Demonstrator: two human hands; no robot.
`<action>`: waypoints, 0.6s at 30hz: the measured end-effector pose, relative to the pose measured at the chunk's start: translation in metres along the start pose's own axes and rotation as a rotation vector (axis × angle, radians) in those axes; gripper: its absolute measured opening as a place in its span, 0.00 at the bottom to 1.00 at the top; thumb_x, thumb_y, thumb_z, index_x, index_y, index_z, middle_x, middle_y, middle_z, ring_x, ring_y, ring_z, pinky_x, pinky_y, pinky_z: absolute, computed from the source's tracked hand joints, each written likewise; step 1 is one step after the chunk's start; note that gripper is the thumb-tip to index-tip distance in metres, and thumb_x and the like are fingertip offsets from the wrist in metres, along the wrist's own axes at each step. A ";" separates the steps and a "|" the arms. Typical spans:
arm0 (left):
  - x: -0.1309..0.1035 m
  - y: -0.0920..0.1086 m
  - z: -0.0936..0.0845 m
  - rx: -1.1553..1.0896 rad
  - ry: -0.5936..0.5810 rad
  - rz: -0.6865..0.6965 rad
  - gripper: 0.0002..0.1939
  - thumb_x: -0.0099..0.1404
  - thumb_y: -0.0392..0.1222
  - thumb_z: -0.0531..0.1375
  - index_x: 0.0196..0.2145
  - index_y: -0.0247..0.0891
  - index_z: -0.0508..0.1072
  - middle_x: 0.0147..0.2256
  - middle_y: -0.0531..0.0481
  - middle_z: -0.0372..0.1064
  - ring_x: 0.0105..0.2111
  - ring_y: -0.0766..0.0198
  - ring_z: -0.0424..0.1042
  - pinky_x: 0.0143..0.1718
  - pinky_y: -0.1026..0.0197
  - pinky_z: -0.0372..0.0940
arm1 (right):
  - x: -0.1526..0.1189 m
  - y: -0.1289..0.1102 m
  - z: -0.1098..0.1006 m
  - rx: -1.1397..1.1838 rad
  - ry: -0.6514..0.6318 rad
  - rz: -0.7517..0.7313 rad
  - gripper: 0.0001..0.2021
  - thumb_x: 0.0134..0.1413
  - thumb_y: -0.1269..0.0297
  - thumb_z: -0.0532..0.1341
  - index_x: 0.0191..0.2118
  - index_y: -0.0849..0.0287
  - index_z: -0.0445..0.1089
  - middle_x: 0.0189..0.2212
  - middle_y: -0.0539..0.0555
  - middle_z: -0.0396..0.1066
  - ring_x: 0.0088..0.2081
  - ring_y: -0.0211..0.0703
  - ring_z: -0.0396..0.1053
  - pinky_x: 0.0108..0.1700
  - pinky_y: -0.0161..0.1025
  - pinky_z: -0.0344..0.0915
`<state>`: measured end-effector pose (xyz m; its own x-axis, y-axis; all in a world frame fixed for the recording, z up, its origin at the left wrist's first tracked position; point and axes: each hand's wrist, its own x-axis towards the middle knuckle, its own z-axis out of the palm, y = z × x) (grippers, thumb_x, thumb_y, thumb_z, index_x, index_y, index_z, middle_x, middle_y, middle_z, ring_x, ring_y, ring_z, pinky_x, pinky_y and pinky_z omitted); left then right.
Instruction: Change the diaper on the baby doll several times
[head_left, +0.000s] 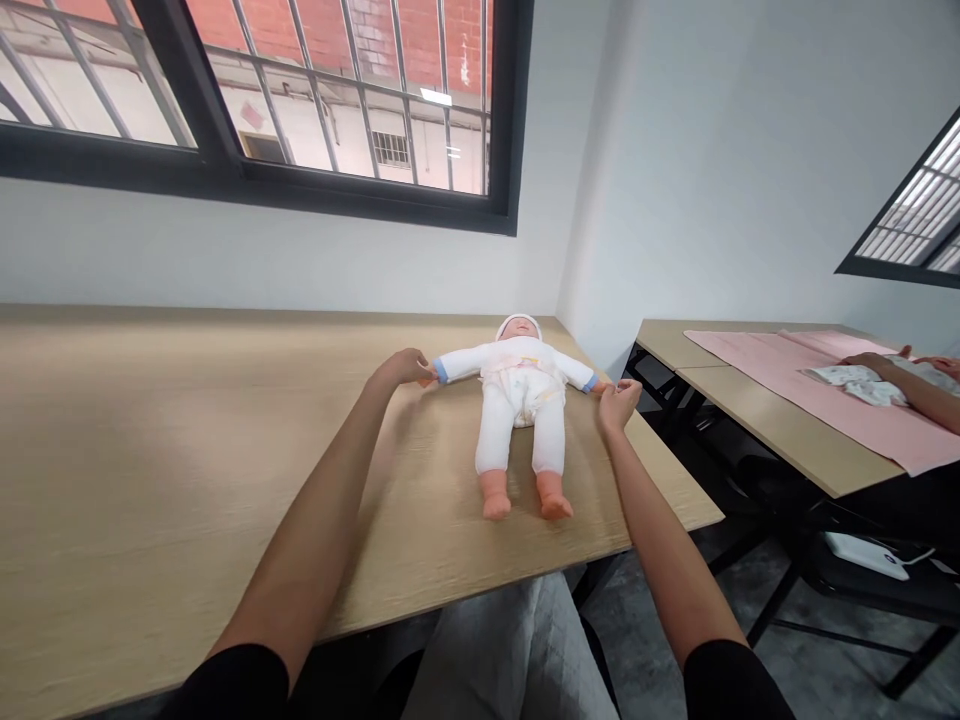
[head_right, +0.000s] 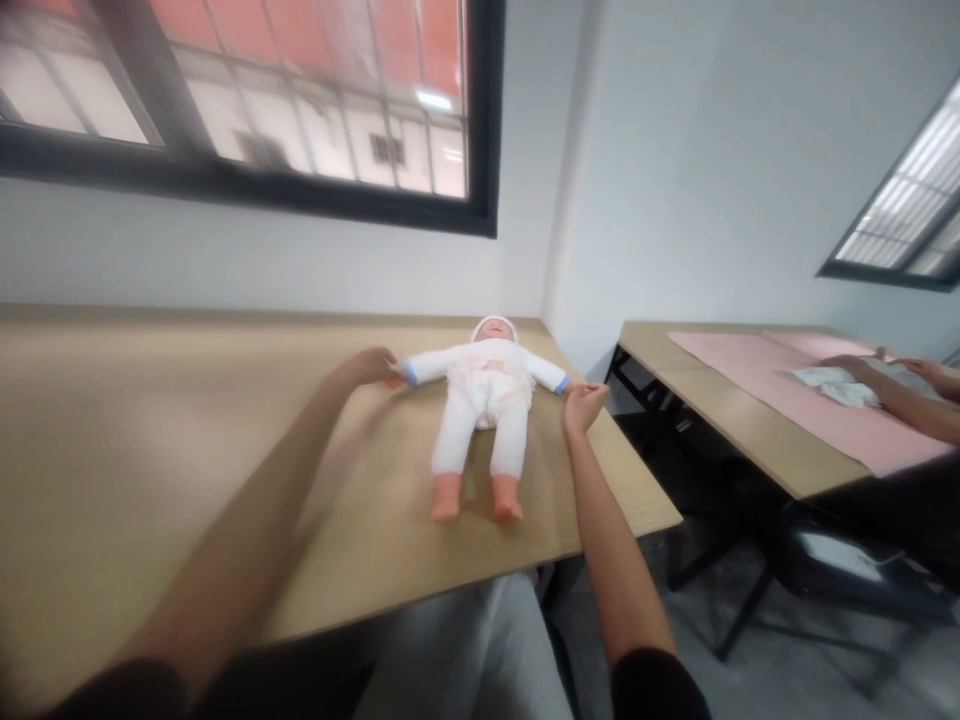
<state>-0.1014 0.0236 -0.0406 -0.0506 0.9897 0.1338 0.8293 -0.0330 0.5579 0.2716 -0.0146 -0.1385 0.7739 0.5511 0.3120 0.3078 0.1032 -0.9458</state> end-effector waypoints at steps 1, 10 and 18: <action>0.002 -0.007 0.000 0.002 -0.040 -0.028 0.11 0.39 0.39 0.67 0.20 0.39 0.67 0.22 0.49 0.68 0.30 0.53 0.72 0.28 0.60 0.63 | 0.003 0.002 -0.004 -0.043 0.000 -0.027 0.12 0.44 0.66 0.52 0.38 0.59 0.59 0.44 0.63 0.65 0.49 0.52 0.63 0.52 0.46 0.57; 0.019 -0.035 0.018 -0.064 -0.121 -0.164 0.15 0.41 0.36 0.65 0.31 0.36 0.72 0.27 0.46 0.72 0.27 0.57 0.71 0.23 0.62 0.63 | 0.016 0.016 -0.009 -0.196 -0.236 -0.114 0.18 0.47 0.66 0.54 0.46 0.63 0.67 0.44 0.63 0.71 0.45 0.53 0.68 0.49 0.46 0.60; 0.013 -0.042 0.021 -0.220 -0.176 -0.197 0.10 0.45 0.35 0.64 0.29 0.36 0.70 0.21 0.50 0.69 0.25 0.60 0.72 0.25 0.64 0.65 | 0.022 0.023 -0.009 -0.190 -0.222 -0.090 0.13 0.47 0.64 0.54 0.40 0.61 0.67 0.40 0.60 0.72 0.41 0.49 0.68 0.46 0.43 0.63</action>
<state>-0.1252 0.0406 -0.0793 -0.0852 0.9883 -0.1264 0.6720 0.1507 0.7251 0.3008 -0.0075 -0.1521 0.6057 0.7162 0.3466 0.4835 0.0146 -0.8752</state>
